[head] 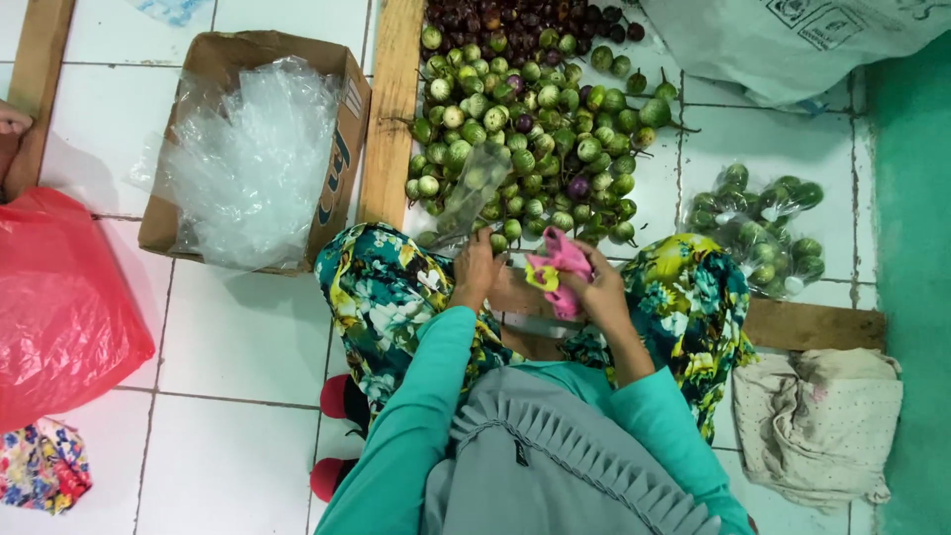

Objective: The person picks up small green and purple eggplants from a pile on the floor and places them into small plastic bags.

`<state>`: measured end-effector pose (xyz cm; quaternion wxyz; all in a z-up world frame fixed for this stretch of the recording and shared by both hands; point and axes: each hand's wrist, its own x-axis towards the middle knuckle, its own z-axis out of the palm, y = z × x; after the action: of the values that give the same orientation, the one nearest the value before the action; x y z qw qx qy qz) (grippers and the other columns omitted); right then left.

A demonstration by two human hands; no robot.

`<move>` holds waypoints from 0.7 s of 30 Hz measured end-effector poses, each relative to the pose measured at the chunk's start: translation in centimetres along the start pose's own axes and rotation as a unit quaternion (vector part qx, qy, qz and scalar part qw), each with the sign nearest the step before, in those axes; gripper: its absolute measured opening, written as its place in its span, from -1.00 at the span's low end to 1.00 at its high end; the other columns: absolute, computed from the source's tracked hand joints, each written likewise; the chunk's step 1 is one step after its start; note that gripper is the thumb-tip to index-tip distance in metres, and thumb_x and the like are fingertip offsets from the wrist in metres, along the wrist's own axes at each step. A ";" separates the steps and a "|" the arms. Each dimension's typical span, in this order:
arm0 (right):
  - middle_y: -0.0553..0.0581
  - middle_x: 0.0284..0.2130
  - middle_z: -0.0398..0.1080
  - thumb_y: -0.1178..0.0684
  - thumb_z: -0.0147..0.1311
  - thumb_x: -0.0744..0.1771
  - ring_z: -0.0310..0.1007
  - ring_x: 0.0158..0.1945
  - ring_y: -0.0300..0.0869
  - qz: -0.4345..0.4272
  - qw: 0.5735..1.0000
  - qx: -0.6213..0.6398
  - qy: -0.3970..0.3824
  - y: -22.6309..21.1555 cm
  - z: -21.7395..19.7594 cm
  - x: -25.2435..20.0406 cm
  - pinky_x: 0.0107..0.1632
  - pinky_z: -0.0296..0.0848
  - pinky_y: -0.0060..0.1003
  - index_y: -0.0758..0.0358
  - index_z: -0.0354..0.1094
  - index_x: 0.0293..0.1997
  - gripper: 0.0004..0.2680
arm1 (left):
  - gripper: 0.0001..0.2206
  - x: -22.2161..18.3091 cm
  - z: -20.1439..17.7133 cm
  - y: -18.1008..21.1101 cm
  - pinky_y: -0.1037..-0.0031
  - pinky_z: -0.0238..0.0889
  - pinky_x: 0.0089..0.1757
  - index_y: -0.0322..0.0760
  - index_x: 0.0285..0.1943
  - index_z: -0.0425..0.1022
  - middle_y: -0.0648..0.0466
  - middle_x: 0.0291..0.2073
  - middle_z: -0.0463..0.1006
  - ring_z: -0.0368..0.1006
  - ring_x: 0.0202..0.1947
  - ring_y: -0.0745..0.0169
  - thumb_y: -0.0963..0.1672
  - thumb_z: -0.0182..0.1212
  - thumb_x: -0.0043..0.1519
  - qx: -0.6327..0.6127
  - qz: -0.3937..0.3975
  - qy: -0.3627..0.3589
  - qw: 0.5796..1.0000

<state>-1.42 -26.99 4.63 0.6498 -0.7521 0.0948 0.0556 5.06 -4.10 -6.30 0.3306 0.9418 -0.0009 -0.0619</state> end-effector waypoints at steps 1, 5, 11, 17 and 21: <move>0.18 0.06 0.49 0.19 0.26 0.25 0.50 0.05 -0.18 -0.001 1.000 -0.002 0.000 0.2 0.0 -0.3 0.11 0.47 -0.31 0.31 0.29 0.30 -0.55 | -0.43 0.2 0.6 -0.4 -0.02 0.33 -0.06 -0.29 0.25 0.30 -0.27 0.04 0.49 0.43 -0.01 -0.40 -0.08 0.46 0.10 -0.002 0.000 0.001 1.000; 0.17 0.03 0.49 0.24 0.24 0.25 0.49 0.02 -0.21 0.013 0.998 0.053 -0.014 1.3 -0.8 -1.0 0.10 0.45 -0.35 0.37 0.33 0.25 -0.59 | -0.52 -0.2 1.2 -0.8 0.01 0.34 -0.02 -0.27 0.18 0.33 -0.23 -0.01 0.51 0.47 0.01 -0.34 -0.10 0.44 0.13 0.021 0.010 -0.003 1.000; 0.18 -0.04 0.52 0.29 0.08 0.29 0.52 -0.05 -0.14 0.082 0.962 0.257 0.040 2.9 -3.2 0.6 0.06 0.50 -0.27 0.40 0.36 0.24 -0.65 | -0.60 -1.0 -0.3 1.1 0.16 0.47 -0.08 -0.27 0.14 0.34 -0.17 0.01 0.52 0.53 -0.05 -0.19 -0.16 0.40 0.17 -0.080 0.093 0.049 0.991; 0.18 0.03 0.50 0.23 -0.03 0.34 0.55 0.03 -0.10 0.080 0.907 0.408 0.073 2.1 -3.8 1.6 0.12 0.53 -0.18 0.37 0.29 0.27 -0.68 | -0.51 -3.3 -5.0 2.4 0.41 0.53 -0.11 -0.30 0.28 0.31 -0.07 0.07 0.51 0.57 -0.05 0.20 -0.24 0.38 0.16 -0.348 0.043 0.146 0.925; 0.22 0.05 0.48 0.14 -0.03 0.38 0.52 0.02 -0.08 0.096 0.912 0.398 0.003 7.8 -0.8 2.2 0.08 0.53 -0.16 0.34 0.31 0.26 -0.71 | -0.53 -6.5 -3.9 3.9 0.38 0.45 -0.14 -0.34 0.28 0.43 -0.09 0.11 0.56 0.58 -0.11 0.11 -0.23 0.39 0.16 -0.398 0.074 0.023 0.914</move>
<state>-0.93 -29.01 -3.22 0.8866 -0.4187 0.1828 0.0729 -0.78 -4.45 -0.11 0.6817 0.7306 -0.0387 -0.0107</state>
